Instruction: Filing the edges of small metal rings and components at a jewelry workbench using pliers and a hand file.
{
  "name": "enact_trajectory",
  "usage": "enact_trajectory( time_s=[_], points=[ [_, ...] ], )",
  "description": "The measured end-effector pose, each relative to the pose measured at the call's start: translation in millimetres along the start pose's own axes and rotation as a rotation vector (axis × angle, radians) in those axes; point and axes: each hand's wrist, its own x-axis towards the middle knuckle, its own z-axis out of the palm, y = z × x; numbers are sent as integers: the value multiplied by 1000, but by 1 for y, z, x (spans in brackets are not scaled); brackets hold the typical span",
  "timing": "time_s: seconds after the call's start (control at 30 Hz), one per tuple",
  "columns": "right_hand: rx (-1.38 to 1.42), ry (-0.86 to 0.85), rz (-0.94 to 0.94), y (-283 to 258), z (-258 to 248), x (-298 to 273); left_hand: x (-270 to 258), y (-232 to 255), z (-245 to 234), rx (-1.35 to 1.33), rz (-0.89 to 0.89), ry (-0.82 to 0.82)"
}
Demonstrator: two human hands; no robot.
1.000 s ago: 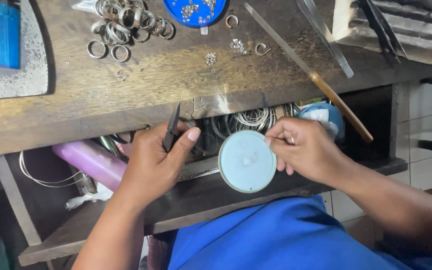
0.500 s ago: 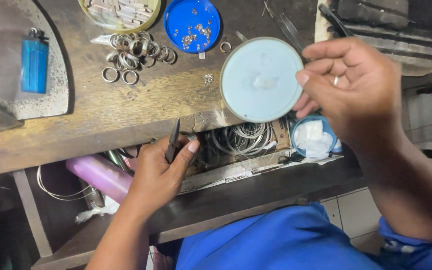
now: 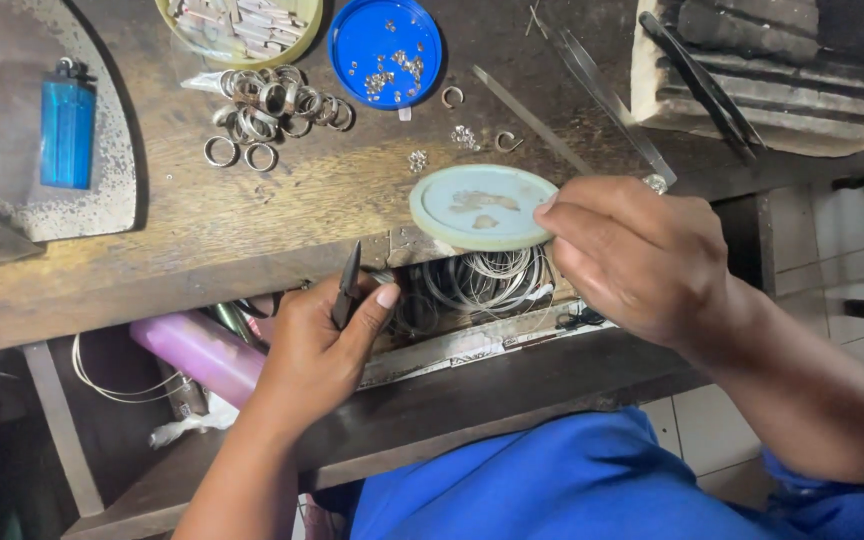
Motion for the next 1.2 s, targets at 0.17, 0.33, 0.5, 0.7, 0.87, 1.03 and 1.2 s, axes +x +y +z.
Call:
enact_trajectory(
  time_s=[0.17,0.33,0.5,0.7,0.87,1.03,1.2],
  points=[
    [1,18,-11,4,2,-4,0,0,0,-7,1,-1],
    [-200,27,231,1,-2,-8,0,3,0,-37,12,-1],
    [244,190,465,-9,-4,8,0,1,0,-21,6,4],
    [-100,114,214,0,-1,-14,0,0,2,-36,10,4],
    [62,35,66,1,4,-10,1,2,1,-20,6,10],
    [-57,112,153,-4,-4,-8,0,3,1,-29,23,-6],
    [-3,167,157,-5,-6,-5,-1,2,1,-30,24,2]
  ],
)
